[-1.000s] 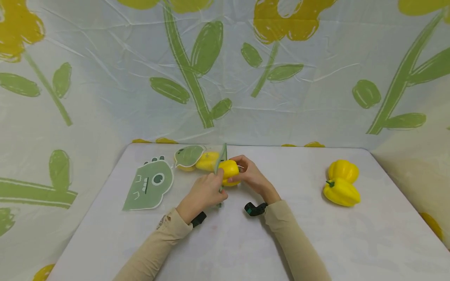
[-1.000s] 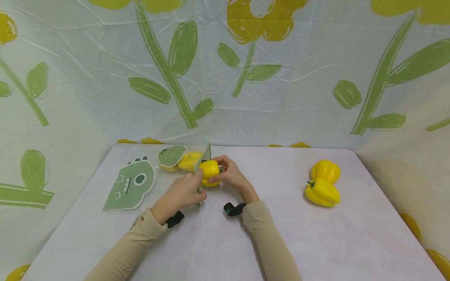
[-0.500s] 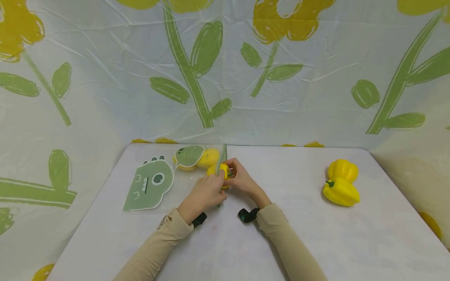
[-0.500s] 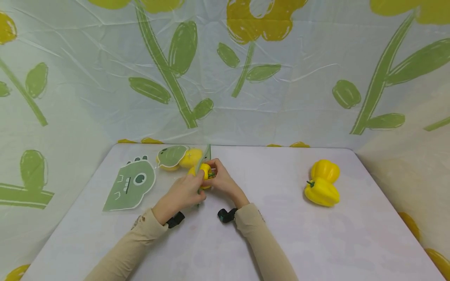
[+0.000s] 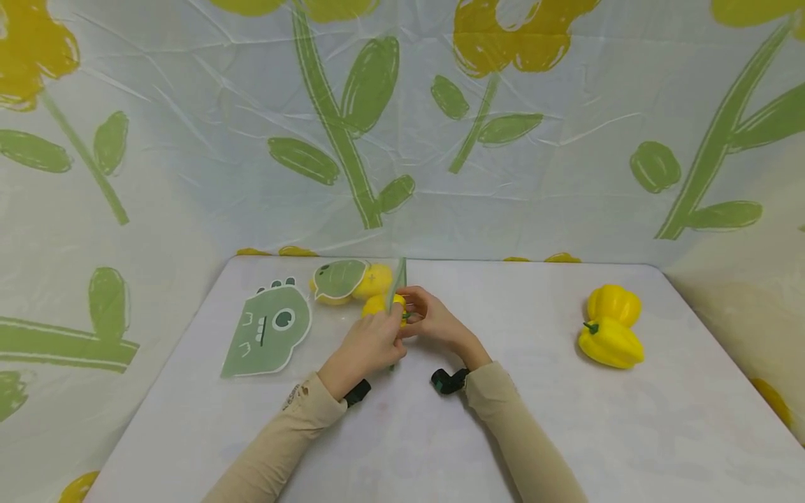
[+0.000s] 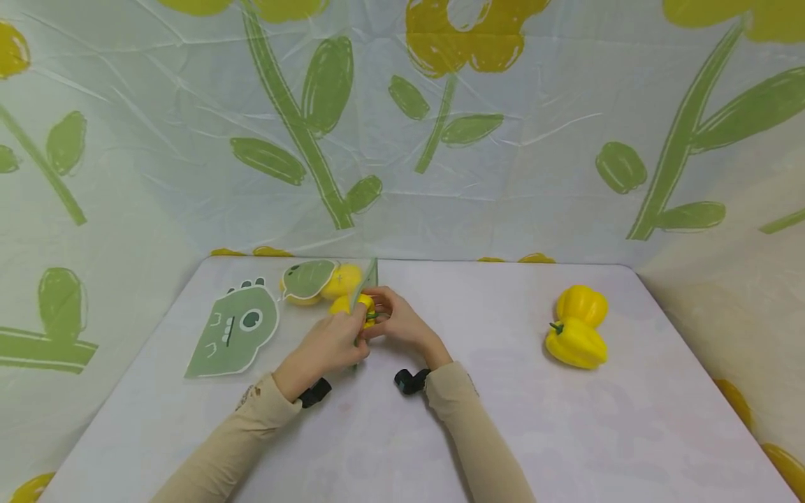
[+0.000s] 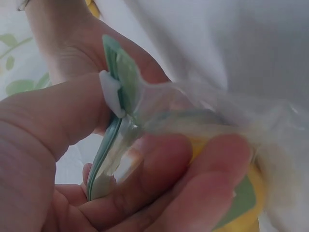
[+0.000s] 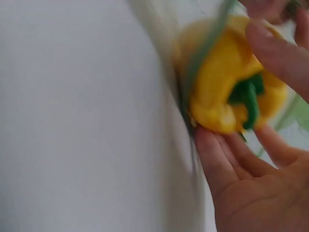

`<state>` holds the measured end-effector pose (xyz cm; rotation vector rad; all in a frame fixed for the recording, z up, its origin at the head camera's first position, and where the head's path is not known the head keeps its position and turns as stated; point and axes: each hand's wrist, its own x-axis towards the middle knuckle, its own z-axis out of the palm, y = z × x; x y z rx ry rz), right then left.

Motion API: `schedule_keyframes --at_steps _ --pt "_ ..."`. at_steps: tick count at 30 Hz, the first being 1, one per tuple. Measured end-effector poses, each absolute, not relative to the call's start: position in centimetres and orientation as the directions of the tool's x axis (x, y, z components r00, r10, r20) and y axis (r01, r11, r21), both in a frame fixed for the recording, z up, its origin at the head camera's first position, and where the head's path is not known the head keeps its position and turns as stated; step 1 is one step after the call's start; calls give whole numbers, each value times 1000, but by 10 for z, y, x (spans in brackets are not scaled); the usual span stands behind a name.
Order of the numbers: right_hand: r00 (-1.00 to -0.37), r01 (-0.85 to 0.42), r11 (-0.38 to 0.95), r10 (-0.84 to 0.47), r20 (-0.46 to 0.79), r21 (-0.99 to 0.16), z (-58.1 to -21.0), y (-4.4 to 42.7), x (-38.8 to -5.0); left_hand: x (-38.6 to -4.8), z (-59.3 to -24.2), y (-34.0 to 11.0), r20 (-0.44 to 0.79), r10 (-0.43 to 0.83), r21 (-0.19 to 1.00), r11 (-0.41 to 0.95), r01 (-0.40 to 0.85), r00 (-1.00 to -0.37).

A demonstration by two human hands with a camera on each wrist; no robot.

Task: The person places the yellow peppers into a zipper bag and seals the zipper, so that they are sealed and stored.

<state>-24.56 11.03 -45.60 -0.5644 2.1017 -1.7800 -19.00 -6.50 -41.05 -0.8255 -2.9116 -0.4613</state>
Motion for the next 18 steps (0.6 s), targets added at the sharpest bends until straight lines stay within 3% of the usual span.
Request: schedule_keyframes --at_steps 9,18 --pt "-922 -36 168 -385 -32 -985 -456 132 -248 -189 -408 -65 140 487 274 818 506 -862" --pt "-954 -45 163 -300 -6 -986 -459 117 -245 -190 -410 -65 160 500 269 808 525 -851"
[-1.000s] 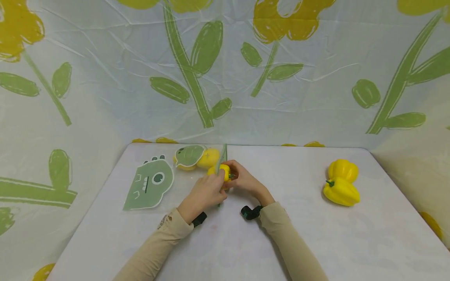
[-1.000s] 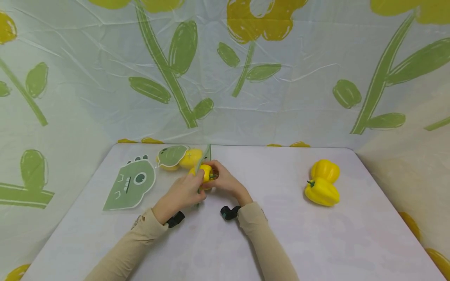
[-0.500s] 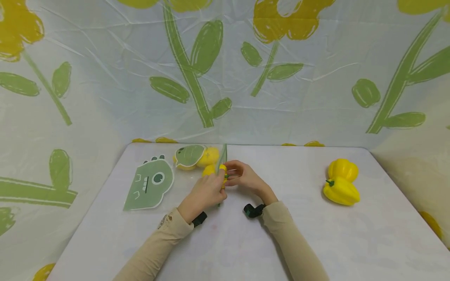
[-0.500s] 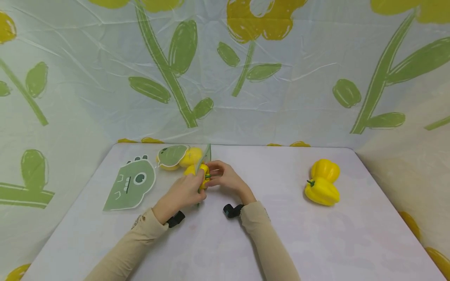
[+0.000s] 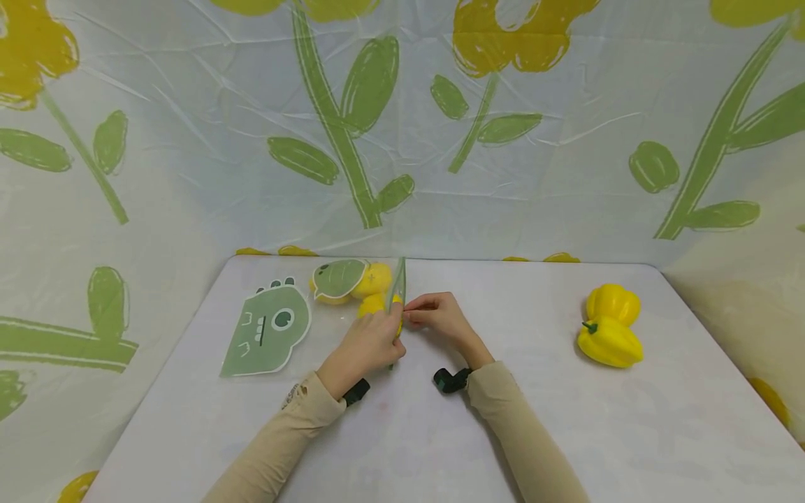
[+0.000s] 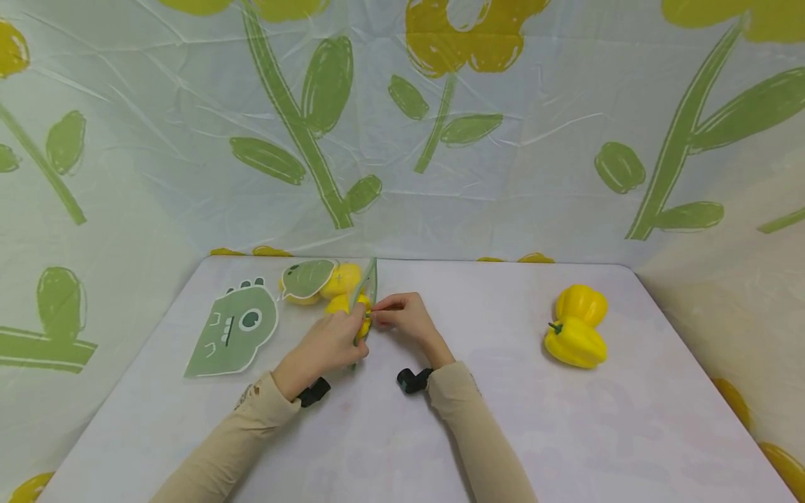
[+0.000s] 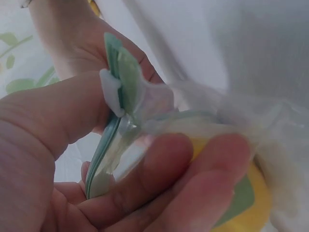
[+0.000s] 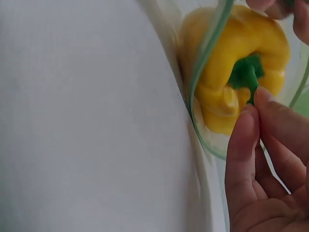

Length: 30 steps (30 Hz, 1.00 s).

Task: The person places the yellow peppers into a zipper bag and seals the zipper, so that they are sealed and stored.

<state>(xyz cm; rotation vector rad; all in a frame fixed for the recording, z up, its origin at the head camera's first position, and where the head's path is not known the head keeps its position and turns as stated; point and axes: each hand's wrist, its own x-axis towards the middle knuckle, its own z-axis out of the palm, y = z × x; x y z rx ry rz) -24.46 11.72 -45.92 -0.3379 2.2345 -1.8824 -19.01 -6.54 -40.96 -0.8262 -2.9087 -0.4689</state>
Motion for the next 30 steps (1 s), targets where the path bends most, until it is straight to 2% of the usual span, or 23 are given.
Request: schedule_keyframes --at_steps 11,20,24,30 --pt "-964 -48 122 -265 14 -991 -466 100 -243 -189 -408 -66 156 520 299 785 542 -840" --pt "-970 3 0 -243 -3 -1000 -474 94 -244 -190 -410 -65 141 520 291 792 537 -842" --pt "-967 -1 13 -254 -2 -1000 -472 95 -244 -189 -409 -65 134 518 293 794 534 -845" --pt "-966 -31 121 -260 -2 -992 -452 104 -241 -190 -409 -67 136 513 289 798 529 -848"
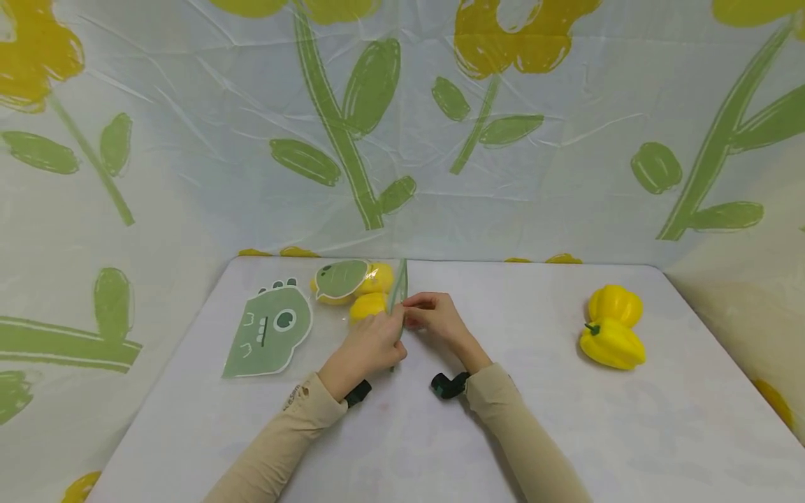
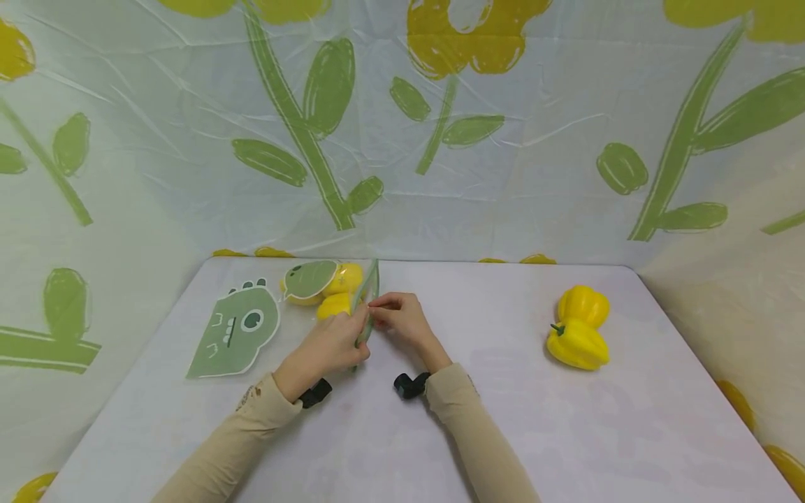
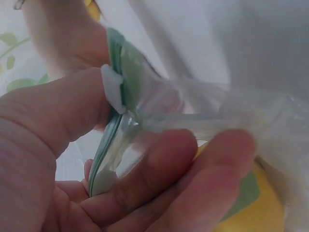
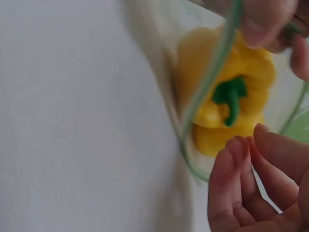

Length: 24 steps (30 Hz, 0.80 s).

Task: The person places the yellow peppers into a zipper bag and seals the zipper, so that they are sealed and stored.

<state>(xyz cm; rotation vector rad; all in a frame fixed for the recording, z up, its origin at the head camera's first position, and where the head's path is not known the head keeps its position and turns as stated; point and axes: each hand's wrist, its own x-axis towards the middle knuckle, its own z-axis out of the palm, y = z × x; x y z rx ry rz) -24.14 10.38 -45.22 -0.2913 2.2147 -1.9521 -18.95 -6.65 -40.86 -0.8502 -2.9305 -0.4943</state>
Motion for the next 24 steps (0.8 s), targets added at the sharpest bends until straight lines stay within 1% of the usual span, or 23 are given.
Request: schedule_keyframes --at_steps 5,11,18,22,24 --pt "-961 -79 184 -276 25 -980 -426 129 -242 -190 -411 -66 150 515 285 795 536 -844" --pt "-958 -183 320 -271 95 -930 -387 177 -233 -189 -410 -65 149 514 290 794 535 -844" --pt "-951 -309 519 -186 248 -797 -350 237 -209 -190 -411 -66 146 514 298 792 533 -845" --pt "-941 -324 627 -137 309 -708 -341 268 -198 -190 -411 -66 131 513 308 792 527 -848" --pt "-940 -310 684 -119 319 -660 -340 285 -193 -190 -410 -66 123 512 310 794 523 -850"
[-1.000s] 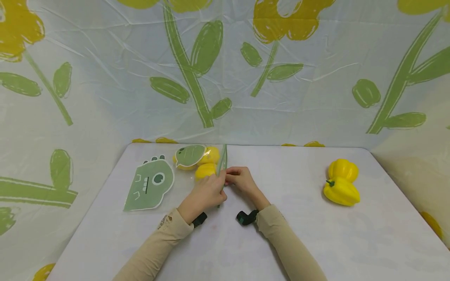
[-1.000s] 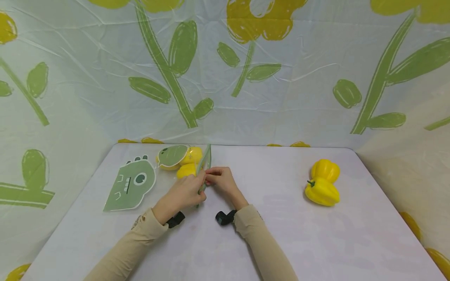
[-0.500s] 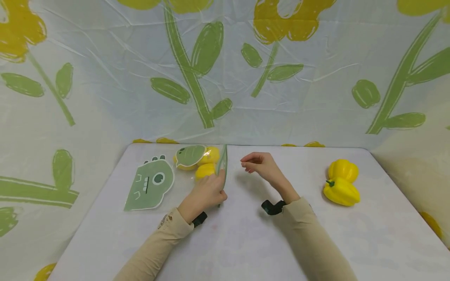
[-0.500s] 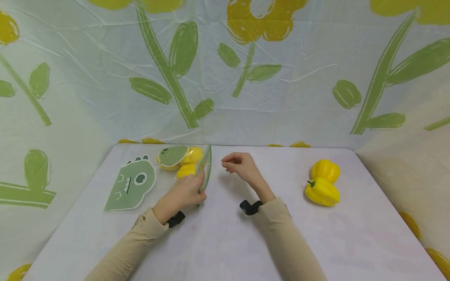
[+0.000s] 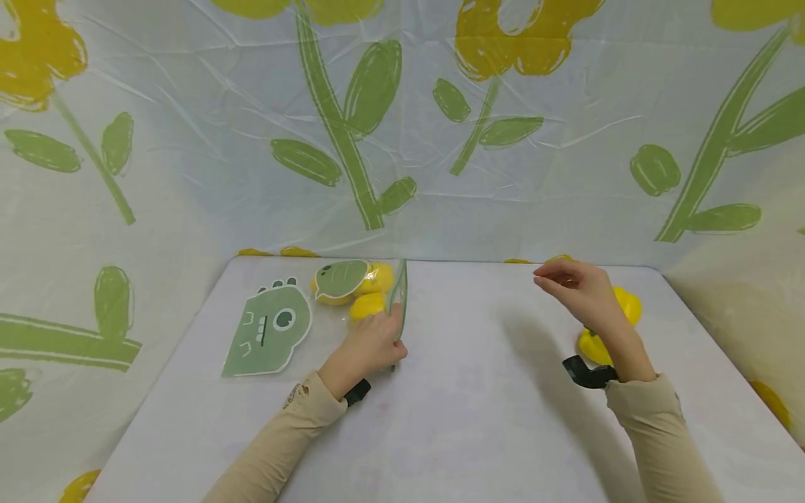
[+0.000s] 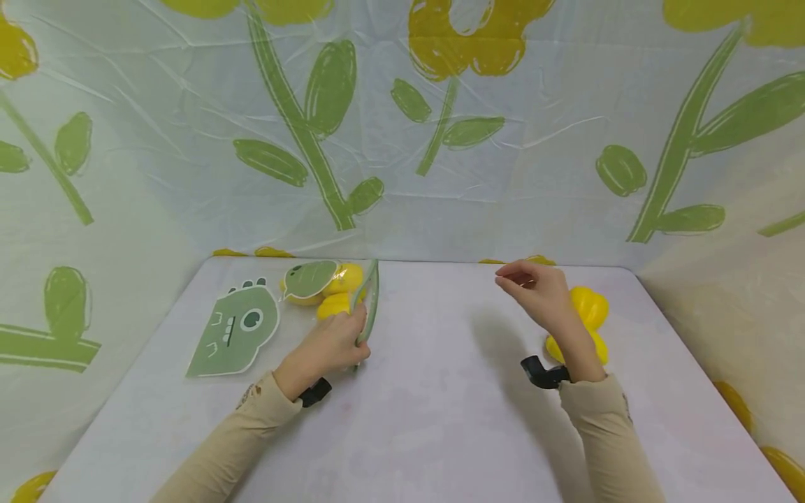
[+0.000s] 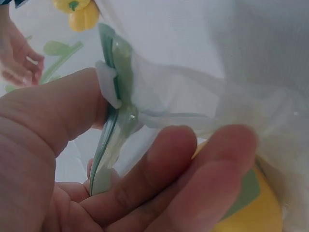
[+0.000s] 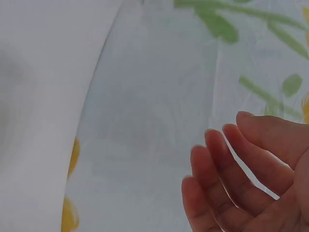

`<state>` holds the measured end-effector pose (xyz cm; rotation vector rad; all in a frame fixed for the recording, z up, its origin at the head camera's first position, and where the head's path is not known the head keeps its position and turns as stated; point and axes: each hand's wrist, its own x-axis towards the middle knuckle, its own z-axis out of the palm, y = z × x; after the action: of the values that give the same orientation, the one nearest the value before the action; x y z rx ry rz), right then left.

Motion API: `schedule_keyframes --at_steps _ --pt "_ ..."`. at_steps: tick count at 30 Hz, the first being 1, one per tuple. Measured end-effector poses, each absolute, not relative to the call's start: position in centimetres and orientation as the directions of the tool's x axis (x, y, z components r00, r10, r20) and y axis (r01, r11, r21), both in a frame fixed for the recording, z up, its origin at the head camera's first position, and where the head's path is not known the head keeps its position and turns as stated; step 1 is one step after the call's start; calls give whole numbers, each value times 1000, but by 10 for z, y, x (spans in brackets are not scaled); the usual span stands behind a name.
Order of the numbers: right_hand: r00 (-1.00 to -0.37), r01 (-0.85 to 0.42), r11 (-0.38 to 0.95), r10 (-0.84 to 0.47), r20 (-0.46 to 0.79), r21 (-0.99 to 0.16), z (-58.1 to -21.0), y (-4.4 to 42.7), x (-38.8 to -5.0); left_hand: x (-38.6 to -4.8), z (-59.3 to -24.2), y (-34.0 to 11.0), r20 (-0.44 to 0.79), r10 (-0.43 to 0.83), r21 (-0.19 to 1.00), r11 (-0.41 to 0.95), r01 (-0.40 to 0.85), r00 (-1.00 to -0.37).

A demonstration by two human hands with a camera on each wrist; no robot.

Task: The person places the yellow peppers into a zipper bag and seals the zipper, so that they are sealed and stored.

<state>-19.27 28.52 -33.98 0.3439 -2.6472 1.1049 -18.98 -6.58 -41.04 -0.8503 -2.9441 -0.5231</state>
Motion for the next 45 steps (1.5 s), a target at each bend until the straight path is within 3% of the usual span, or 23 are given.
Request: schedule_keyframes --at_steps 9,15,27,37,45 --pt "-965 -210 854 -105 238 -476 -360 360 -171 -190 -411 -65 94 500 312 806 503 -861" --pt "-965 -238 881 -168 200 -408 -381 381 -156 -190 -411 -65 103 500 316 803 505 -860" --pt "-966 -255 874 -211 150 -414 -398 388 -149 -190 -412 -65 109 502 334 795 507 -858" --pt "-978 -206 918 -199 58 -339 -398 380 -149 -190 -412 -64 120 493 327 800 503 -862" --pt "-960 -272 909 -281 19 -317 -397 370 -152 -189 -411 -64 111 483 324 808 492 -868"
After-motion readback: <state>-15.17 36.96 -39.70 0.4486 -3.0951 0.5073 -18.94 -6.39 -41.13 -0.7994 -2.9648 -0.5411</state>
